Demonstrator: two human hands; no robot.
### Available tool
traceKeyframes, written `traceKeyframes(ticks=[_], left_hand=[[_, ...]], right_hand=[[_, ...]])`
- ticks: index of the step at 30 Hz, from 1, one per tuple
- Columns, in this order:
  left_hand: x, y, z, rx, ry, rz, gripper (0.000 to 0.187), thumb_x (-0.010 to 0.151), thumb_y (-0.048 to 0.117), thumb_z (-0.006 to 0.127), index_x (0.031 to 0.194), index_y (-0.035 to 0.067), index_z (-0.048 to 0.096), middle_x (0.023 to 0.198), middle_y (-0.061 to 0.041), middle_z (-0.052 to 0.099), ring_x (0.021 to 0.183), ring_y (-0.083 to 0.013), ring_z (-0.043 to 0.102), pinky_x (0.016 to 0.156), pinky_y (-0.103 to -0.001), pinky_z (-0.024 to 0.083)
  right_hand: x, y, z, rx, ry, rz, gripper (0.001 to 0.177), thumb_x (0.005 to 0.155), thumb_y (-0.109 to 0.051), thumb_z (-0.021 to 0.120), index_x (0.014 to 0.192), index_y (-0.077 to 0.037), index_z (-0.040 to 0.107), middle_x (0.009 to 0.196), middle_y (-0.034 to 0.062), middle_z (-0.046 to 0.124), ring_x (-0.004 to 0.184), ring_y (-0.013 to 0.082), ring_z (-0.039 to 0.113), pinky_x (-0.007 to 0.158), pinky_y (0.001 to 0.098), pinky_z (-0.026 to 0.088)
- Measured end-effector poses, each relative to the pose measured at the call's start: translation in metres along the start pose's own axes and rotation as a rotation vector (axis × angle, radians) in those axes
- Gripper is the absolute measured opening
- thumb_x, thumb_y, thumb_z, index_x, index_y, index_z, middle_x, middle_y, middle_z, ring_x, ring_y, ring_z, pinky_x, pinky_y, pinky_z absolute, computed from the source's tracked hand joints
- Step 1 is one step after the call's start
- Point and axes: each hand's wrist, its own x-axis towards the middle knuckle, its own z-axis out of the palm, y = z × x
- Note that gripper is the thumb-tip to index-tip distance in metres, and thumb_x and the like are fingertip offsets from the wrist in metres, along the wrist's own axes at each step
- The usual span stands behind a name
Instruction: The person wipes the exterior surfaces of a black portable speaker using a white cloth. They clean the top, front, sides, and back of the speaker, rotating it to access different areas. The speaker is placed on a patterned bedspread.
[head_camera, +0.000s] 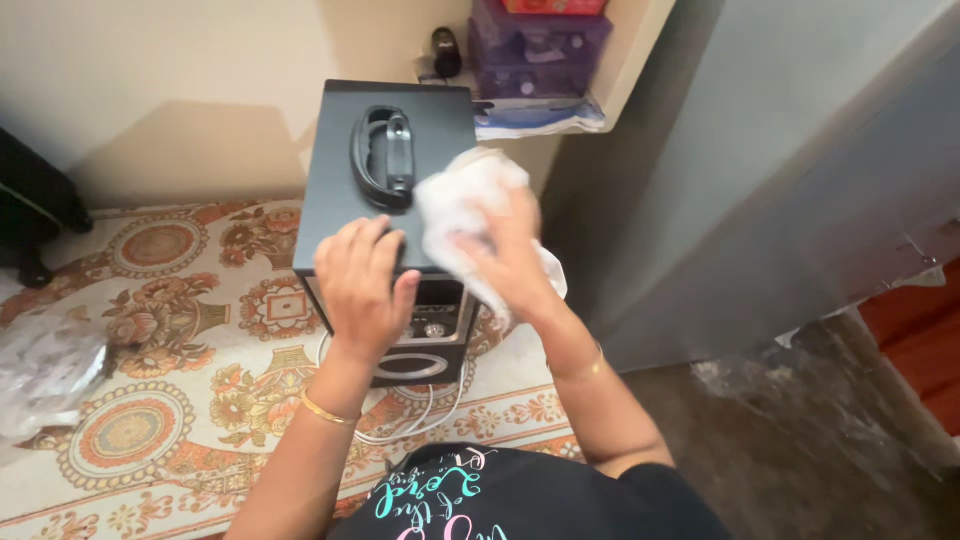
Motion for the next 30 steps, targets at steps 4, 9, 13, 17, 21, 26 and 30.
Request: traceKeyframes(ticks=[4,9,13,17,21,26,30], left_hand=[[-0.014,-0.013,0.020,0.308,0.001,0.189,0.062,0.105,0.052,0.047,0.134,-0.001,0.059,0.138,-0.021,0.060,0.132,-0.0378,0.052,0.113,-0.053,0.033],[-0.025,-0.022,0.033,0.342,0.006,0.212,0.056,0.105,0.049,0.051,0.135,0.002,0.059,0.137,-0.019,0.061,0.132,-0.0366,0.053,0.113,-0.052,0.033],[-0.026,-0.023,0.033,0.384,0.013,0.224,0.055,0.106,0.049,0.051,0.135,0.004,0.059,0.137,-0.018,0.061,0.133,-0.0346,0.053,0.113,-0.051,0.035],[-0.026,-0.023,0.031,0.404,0.010,0.217,0.053,0.106,0.048,0.052,0.135,0.004,0.060,0.136,-0.018,0.061,0.132,-0.0345,0.053,0.113,-0.051,0.035],[-0.029,-0.021,0.030,0.386,0.016,0.199,0.052,0.105,0.047,0.052,0.134,0.004,0.059,0.135,-0.018,0.061,0.132,-0.0353,0.053,0.113,-0.052,0.035],[-0.028,-0.022,0.039,0.379,0.082,0.207,0.052,0.104,0.047,0.052,0.131,0.003,0.063,0.133,-0.018,0.063,0.130,-0.0352,0.054,0.111,-0.052,0.036],[-0.027,-0.021,0.045,0.334,0.162,0.200,0.055,0.102,0.048,0.051,0.128,0.002,0.065,0.130,-0.019,0.064,0.128,-0.0350,0.056,0.109,-0.052,0.037]], right_hand=[[0.059,0.048,0.010,-0.635,-0.374,-0.115,0.057,0.096,-0.040,0.065,0.148,-0.018,0.056,0.161,0.0304,0.027,0.148,0.0495,0.025,0.122,0.0511,0.023],[0.154,0.153,0.018,-0.712,-0.370,0.061,0.065,0.097,-0.051,0.062,0.150,-0.016,0.050,0.161,0.0330,0.022,0.146,0.0548,0.025,0.120,0.0537,0.023],[0.204,0.195,0.029,-0.694,-0.320,0.258,0.067,0.092,-0.054,0.057,0.149,-0.018,0.049,0.160,0.0275,0.024,0.140,0.0541,0.031,0.117,0.0535,0.026],[0.194,0.212,0.029,-0.687,-0.299,0.136,0.063,0.097,-0.050,0.059,0.148,-0.015,0.051,0.158,0.0292,0.026,0.140,0.0532,0.032,0.118,0.0529,0.029],[0.138,0.171,0.012,-0.663,-0.360,-0.087,0.055,0.097,-0.042,0.066,0.141,-0.010,0.056,0.157,0.0292,0.029,0.143,0.0512,0.029,0.118,0.0543,0.027],[0.015,0.033,-0.021,-0.491,-0.449,-0.110,0.047,0.096,-0.027,0.066,0.140,-0.011,0.059,0.159,0.0240,0.034,0.147,0.0458,0.030,0.123,0.0516,0.027],[-0.008,-0.031,-0.022,-0.422,-0.490,0.021,0.050,0.094,-0.024,0.063,0.144,-0.018,0.061,0.154,0.0228,0.036,0.147,0.0445,0.030,0.121,0.0485,0.030]])
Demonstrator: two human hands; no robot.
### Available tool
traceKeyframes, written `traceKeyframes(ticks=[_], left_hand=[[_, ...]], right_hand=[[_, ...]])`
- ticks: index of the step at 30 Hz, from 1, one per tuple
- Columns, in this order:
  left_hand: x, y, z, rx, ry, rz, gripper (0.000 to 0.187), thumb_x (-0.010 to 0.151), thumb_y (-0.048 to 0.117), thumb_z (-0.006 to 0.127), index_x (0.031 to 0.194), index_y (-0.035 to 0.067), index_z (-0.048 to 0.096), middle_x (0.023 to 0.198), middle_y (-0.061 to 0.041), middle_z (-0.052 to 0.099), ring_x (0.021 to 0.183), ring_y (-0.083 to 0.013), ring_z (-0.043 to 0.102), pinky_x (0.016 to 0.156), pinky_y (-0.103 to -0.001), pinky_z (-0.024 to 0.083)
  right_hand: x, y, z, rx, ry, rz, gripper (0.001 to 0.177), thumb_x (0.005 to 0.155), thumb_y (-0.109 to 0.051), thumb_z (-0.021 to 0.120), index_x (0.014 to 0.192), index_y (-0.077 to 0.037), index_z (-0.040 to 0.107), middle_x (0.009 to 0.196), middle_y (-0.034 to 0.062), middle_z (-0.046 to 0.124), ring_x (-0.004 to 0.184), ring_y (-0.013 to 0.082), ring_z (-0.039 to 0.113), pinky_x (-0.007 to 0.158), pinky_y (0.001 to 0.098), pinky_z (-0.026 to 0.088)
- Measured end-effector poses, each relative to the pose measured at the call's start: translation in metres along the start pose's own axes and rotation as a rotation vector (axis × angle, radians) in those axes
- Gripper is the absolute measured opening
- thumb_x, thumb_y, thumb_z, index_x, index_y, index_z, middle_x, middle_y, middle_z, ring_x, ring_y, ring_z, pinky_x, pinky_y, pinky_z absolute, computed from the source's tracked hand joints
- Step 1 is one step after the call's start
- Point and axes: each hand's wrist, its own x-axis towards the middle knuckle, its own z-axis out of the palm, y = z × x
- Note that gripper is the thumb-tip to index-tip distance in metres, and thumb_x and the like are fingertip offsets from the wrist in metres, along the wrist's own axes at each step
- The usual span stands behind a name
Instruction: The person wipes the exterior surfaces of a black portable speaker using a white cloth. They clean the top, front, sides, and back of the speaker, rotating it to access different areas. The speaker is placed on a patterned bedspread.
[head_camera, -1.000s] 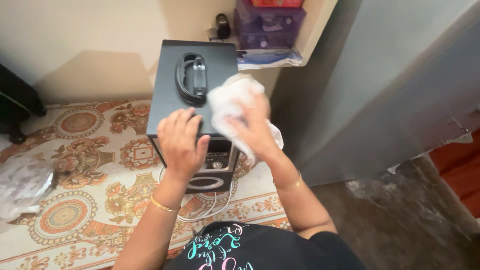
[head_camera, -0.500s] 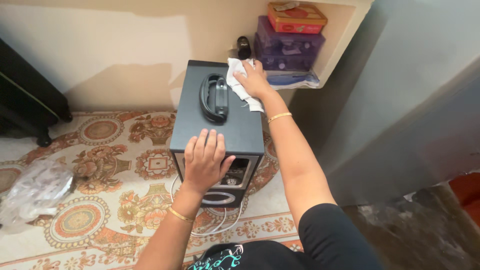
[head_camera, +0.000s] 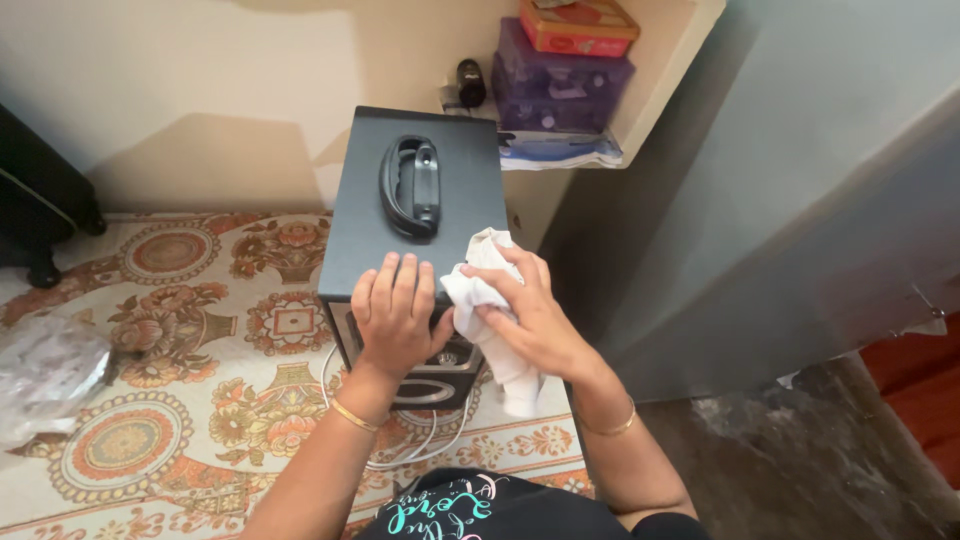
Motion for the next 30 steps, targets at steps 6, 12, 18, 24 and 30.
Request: traceKeyframes(ticks=[6,12,18,24,30], left_hand=[[0.001,-0.002,0.002,0.032,0.049,0.049,0.060,0.105,0.056,0.051,0.127,0.002,0.065,0.128,-0.018,0.065,0.125,-0.0334,0.058,0.107,-0.050,0.037],[0.000,-0.002,0.003,0.085,0.017,0.062,0.062,0.105,0.059,0.049,0.127,0.004,0.066,0.126,-0.016,0.067,0.123,-0.0316,0.059,0.107,-0.048,0.039],[-0.001,-0.003,0.004,0.070,0.042,0.045,0.060,0.105,0.058,0.050,0.127,0.005,0.067,0.128,-0.015,0.067,0.125,-0.0303,0.058,0.108,-0.047,0.039],[0.002,-0.012,-0.025,-0.039,-0.109,0.053,0.052,0.107,0.051,0.055,0.142,0.013,0.063,0.149,-0.013,0.056,0.144,-0.0295,0.047,0.123,-0.047,0.032],[-0.001,-0.059,-0.045,-0.591,0.114,-0.602,0.098,0.087,0.056,0.073,0.153,-0.005,0.036,0.155,-0.024,0.041,0.144,-0.0322,0.037,0.122,-0.045,0.026]], right_hand=[[0.086,0.079,0.003,-0.094,-0.029,0.052,0.052,0.100,-0.035,0.059,0.147,-0.016,0.054,0.157,0.0262,0.031,0.143,0.0488,0.033,0.118,0.0506,0.029],[0.209,0.188,0.023,-0.245,0.068,0.190,0.055,0.098,-0.045,0.057,0.145,-0.017,0.053,0.157,0.0291,0.029,0.136,0.0547,0.038,0.116,0.0539,0.032],[0.254,0.217,0.032,-0.289,0.116,0.319,0.056,0.100,-0.045,0.052,0.149,-0.019,0.049,0.155,0.0311,0.029,0.133,0.0574,0.038,0.114,0.0552,0.033],[0.204,0.223,0.034,-0.238,0.121,0.052,0.046,0.100,-0.037,0.059,0.141,-0.015,0.056,0.155,0.0281,0.033,0.138,0.0506,0.039,0.117,0.0516,0.034],[0.060,0.112,0.016,0.068,0.036,-0.025,0.040,0.099,-0.022,0.059,0.137,-0.010,0.060,0.154,0.0233,0.034,0.144,0.0430,0.032,0.119,0.0473,0.026]])
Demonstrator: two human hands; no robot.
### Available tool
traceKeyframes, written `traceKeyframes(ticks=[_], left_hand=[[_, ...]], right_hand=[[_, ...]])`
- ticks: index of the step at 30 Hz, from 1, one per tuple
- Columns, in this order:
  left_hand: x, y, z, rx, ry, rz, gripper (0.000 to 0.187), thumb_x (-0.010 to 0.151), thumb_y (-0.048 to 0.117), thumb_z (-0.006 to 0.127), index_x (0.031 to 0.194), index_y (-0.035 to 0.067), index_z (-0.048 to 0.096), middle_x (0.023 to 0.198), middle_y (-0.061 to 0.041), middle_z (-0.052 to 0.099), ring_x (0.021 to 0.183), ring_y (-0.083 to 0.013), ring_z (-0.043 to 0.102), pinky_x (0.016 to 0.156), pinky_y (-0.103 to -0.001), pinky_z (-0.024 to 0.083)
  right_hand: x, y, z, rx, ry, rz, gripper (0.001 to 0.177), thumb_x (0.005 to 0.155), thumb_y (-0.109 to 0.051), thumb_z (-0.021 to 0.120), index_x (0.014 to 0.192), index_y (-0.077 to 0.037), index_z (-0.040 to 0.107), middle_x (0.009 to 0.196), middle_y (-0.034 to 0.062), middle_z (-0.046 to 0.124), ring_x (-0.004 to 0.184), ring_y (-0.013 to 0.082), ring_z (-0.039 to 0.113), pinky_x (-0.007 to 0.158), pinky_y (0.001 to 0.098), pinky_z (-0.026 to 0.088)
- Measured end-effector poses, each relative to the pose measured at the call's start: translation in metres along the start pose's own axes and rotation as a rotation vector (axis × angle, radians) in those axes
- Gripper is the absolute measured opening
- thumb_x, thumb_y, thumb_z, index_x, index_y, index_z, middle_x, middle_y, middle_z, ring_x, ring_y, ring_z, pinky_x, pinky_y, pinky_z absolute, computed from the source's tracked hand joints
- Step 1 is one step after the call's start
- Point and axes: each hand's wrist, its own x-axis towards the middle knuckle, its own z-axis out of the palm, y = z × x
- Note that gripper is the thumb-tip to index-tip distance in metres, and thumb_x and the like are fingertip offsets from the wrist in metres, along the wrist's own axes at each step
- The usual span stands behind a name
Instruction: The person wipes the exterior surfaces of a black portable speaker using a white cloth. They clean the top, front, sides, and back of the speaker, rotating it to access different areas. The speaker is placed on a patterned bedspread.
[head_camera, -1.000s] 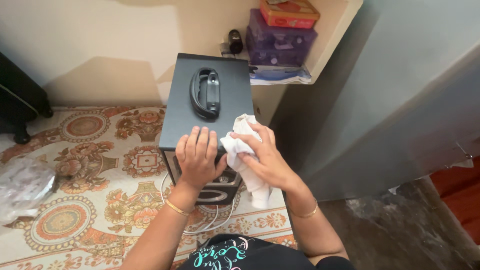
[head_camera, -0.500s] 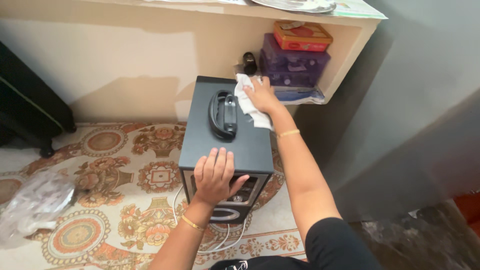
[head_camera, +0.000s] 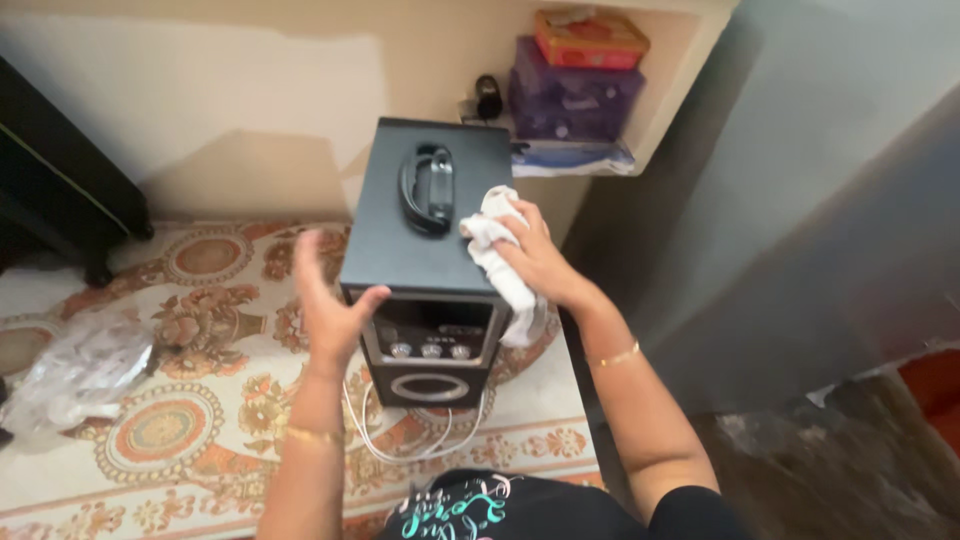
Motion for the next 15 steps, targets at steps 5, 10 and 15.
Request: traceKeyframes(ticks=[5,10,15], left_hand=[[-0.011,0.003,0.036,-0.449,-0.202,-0.346,0.085,0.089,0.032,0.082,0.155,-0.003,0.041,0.147,-0.017,0.057,0.133,-0.0234,0.056,0.115,-0.036,0.044],[-0.014,0.030,0.050,-0.387,-0.210,-0.306,0.081,0.092,0.028,0.081,0.154,-0.004,0.041,0.146,-0.018,0.059,0.132,-0.0231,0.058,0.113,-0.036,0.045],[-0.018,0.018,0.046,-0.492,-0.168,-0.291,0.080,0.099,0.044,0.068,0.154,-0.006,0.041,0.148,-0.019,0.055,0.136,-0.0239,0.053,0.117,-0.037,0.040]], right_hand=[[-0.043,-0.053,-0.009,0.050,0.138,0.002,0.033,0.098,-0.018,0.060,0.129,-0.010,0.064,0.144,0.0167,0.043,0.138,0.0370,0.039,0.119,0.0445,0.029],[-0.056,-0.066,-0.023,-0.031,0.280,0.006,0.029,0.101,-0.018,0.061,0.129,-0.013,0.066,0.140,0.0134,0.050,0.131,0.0339,0.045,0.115,0.0447,0.035],[-0.061,-0.124,0.011,-0.633,0.361,-0.294,0.048,0.087,-0.024,0.069,0.134,-0.021,0.066,0.130,0.0116,0.063,0.118,0.0332,0.051,0.104,0.0546,0.034]])
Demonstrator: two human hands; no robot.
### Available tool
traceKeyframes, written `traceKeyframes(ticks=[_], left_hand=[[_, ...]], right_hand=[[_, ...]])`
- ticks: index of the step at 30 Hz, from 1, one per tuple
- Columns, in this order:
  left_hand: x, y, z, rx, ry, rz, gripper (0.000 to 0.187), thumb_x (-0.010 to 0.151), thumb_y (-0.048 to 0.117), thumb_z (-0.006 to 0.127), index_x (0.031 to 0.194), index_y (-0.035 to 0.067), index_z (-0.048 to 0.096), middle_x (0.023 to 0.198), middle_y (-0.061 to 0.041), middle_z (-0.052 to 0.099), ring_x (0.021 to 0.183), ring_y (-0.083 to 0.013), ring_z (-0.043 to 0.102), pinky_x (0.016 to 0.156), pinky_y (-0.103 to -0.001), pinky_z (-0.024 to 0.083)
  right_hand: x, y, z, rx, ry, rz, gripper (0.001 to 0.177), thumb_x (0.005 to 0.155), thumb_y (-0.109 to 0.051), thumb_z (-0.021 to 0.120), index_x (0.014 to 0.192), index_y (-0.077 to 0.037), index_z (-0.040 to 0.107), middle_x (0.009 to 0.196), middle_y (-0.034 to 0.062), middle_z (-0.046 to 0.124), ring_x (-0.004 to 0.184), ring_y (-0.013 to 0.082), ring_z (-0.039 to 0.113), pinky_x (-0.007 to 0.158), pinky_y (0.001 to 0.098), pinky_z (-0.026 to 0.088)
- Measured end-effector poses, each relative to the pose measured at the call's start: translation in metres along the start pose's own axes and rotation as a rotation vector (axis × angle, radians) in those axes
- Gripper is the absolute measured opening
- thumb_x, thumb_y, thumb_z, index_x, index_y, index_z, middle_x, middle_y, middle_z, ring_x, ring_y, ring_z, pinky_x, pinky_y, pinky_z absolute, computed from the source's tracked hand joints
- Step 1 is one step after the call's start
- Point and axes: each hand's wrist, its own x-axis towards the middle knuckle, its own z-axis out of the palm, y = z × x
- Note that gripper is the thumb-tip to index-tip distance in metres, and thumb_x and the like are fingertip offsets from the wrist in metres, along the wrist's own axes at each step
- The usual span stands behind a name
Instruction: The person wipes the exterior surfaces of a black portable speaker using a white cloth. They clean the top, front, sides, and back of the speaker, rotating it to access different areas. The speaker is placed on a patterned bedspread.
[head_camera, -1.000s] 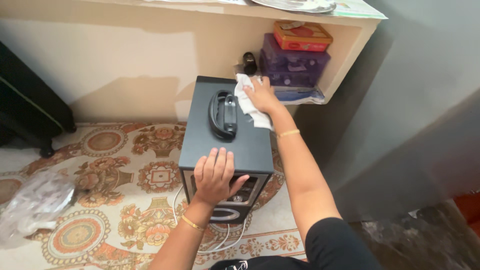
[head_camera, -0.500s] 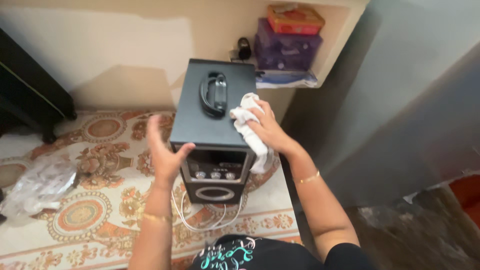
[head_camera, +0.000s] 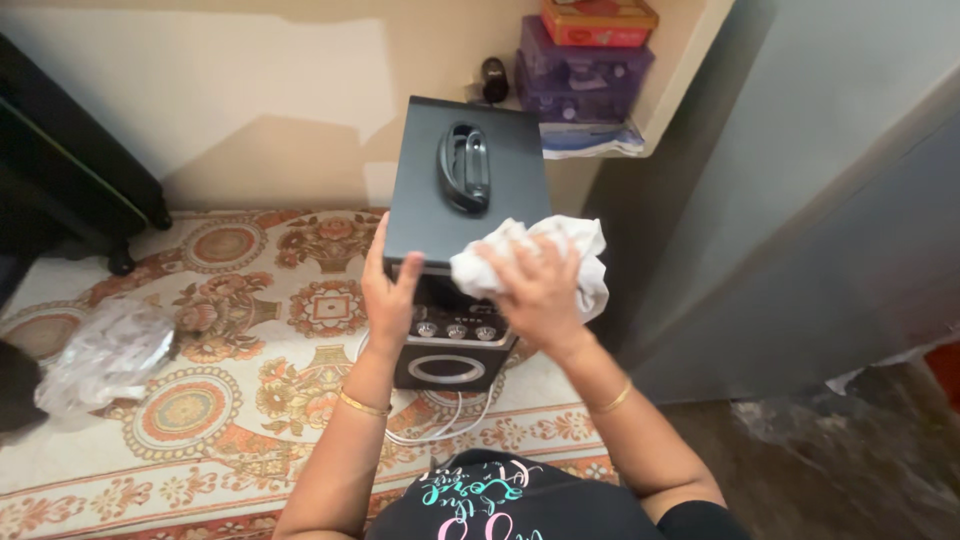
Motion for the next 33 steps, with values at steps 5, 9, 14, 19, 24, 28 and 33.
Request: traceKeyframes(ticks=[5,9,14,19,24,28,33], left_hand=[[-0.002,-0.043,-0.040,-0.351,-0.033,-0.016,0.092,0.101,0.068,0.045,0.157,-0.004,0.033,0.158,-0.016,0.043,0.145,-0.0261,0.043,0.123,-0.042,0.032],[-0.014,-0.066,-0.061,-0.518,0.069,-0.217,0.093,0.097,0.074,0.032,0.159,0.005,0.023,0.159,-0.012,0.038,0.148,-0.0253,0.037,0.123,-0.042,0.028],[-0.016,-0.065,-0.056,-0.370,0.044,-0.204,0.096,0.099,0.075,0.023,0.158,0.000,0.029,0.161,-0.015,0.040,0.149,-0.0288,0.037,0.125,-0.044,0.027],[-0.006,-0.026,-0.037,-0.402,-0.057,-0.110,0.102,0.100,0.076,0.022,0.161,-0.005,0.029,0.168,-0.017,0.032,0.156,-0.0269,0.030,0.130,-0.040,0.018],[-0.005,-0.001,-0.032,-0.398,-0.071,-0.124,0.101,0.101,0.075,0.023,0.160,-0.006,0.028,0.168,-0.018,0.032,0.157,-0.0274,0.029,0.130,-0.040,0.018],[-0.004,-0.003,-0.043,-0.414,-0.092,-0.147,0.099,0.102,0.073,0.023,0.160,-0.007,0.029,0.168,-0.018,0.033,0.156,-0.0274,0.030,0.130,-0.040,0.019],[-0.007,-0.036,-0.064,-0.438,-0.092,-0.223,0.099,0.101,0.074,0.019,0.157,-0.006,0.036,0.162,-0.017,0.042,0.151,-0.0271,0.038,0.126,-0.040,0.025]], right_hand=[[0.051,-0.052,0.051,-0.044,-0.175,-0.243,0.054,0.093,-0.020,0.059,0.146,-0.028,0.058,0.128,0.0080,0.063,0.115,0.0301,0.057,0.099,0.0605,0.041],[0.076,-0.087,0.079,-0.009,-0.101,-0.393,0.049,0.095,-0.024,0.058,0.143,-0.028,0.056,0.136,0.0074,0.060,0.118,0.0291,0.056,0.103,0.0598,0.042],[0.057,-0.072,0.076,-0.200,0.056,-0.424,0.052,0.099,-0.026,0.056,0.151,-0.029,0.052,0.144,0.0104,0.052,0.130,0.0330,0.050,0.109,0.0550,0.042],[0.008,-0.010,0.033,-0.356,0.052,-0.279,0.054,0.097,-0.023,0.067,0.149,-0.031,0.057,0.150,0.0106,0.048,0.134,0.0313,0.046,0.107,0.0496,0.041],[-0.018,0.013,0.005,-0.067,0.020,-0.071,0.056,0.089,-0.023,0.073,0.144,-0.027,0.062,0.143,0.0088,0.050,0.134,0.0348,0.046,0.110,0.0509,0.039],[0.005,-0.006,0.010,-0.178,0.024,-0.156,0.051,0.090,-0.035,0.074,0.139,-0.026,0.062,0.138,0.0085,0.057,0.126,0.0329,0.048,0.105,0.0538,0.038],[0.059,-0.040,0.028,-0.081,-0.169,-0.278,0.057,0.087,-0.044,0.073,0.138,-0.021,0.062,0.131,0.0113,0.059,0.116,0.0327,0.053,0.091,0.0510,0.042]])
